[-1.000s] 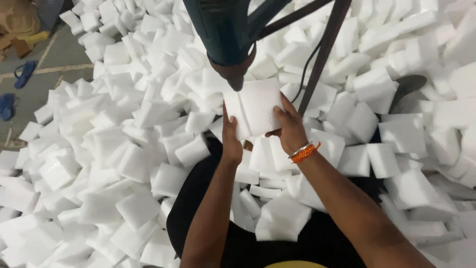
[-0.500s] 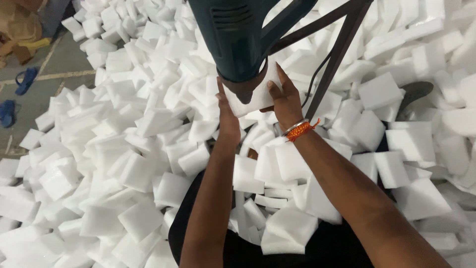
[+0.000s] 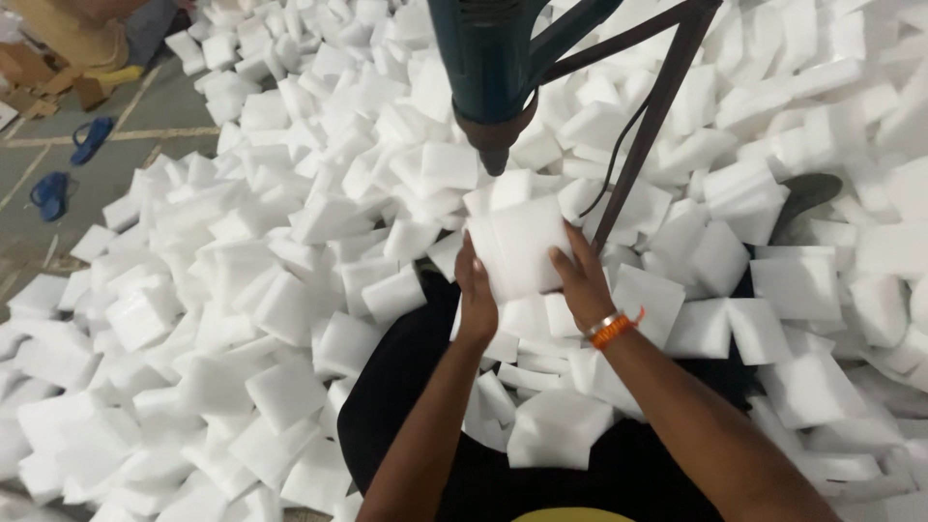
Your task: The person sits on the floor and repeatedly picks up white foam pieces, places them under a stationary heat gun, and then sets them aside. The process is repeated continuously with individual foam pieces.
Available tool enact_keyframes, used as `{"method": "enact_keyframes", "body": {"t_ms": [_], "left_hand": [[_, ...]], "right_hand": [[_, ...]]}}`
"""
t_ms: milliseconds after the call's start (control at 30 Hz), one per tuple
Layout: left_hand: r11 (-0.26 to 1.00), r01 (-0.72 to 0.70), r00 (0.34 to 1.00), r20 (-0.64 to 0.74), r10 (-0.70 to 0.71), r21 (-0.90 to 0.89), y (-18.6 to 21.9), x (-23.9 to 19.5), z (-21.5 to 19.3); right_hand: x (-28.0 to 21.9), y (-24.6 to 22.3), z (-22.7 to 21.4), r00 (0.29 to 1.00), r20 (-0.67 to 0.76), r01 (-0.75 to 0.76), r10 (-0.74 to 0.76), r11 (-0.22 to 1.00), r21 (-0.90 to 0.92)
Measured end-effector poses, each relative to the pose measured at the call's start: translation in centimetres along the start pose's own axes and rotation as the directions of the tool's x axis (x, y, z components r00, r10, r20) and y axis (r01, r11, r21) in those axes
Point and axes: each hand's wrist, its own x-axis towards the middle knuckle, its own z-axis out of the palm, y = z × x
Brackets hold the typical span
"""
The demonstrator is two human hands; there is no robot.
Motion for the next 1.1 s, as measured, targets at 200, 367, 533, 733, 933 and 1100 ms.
{"method": "enact_keyframes", "body": {"t_ms": [200, 367, 533, 733, 933, 1100], "left_hand": [[0.969, -0.064, 0.996, 0.074, 0.047, 0.239, -0.8, -8.0, -1.7], [0.990, 0.070, 0.982, 0.166, -0.090, 0.123, 0.8, -11.4, -2.7], [0.994, 0.102, 0.974, 0.199, -0.106, 0.028, 2.4, -10.5, -2.8], [0.993, 0.099, 0.986, 0.141, -0.089, -0.069, 2.7, -6.7, -2.5], [0.976, 0.141, 0.987, 0.094, -0.127, -0.164, 5.4, -4.5, -1.2], [0.969, 0.093, 0.993, 0.098, -0.072, -0.231, 6.6, -4.2, -0.5]], "right_hand": [[-5.9, 3.5, -3.4, 0.984, 0.107, -0.152, 0.142, 0.984, 0.090], [-6.9, 4.0, -5.4, 0.956, -0.025, -0.290, 0.292, 0.955, 0.060], [-6.1, 1.6, -4.0, 0.957, -0.098, -0.264, 0.273, 0.960, 0.098], [-5.3, -1.5, -2.3, 0.988, -0.074, -0.121, 0.134, 0.979, 0.162], [-4.9, -2.1, -1.8, 0.999, -0.015, 0.047, -0.045, 0.969, 0.242], [-4.0, -1.5, -2.6, 0.997, -0.079, -0.001, 0.016, 0.982, 0.188]]}}
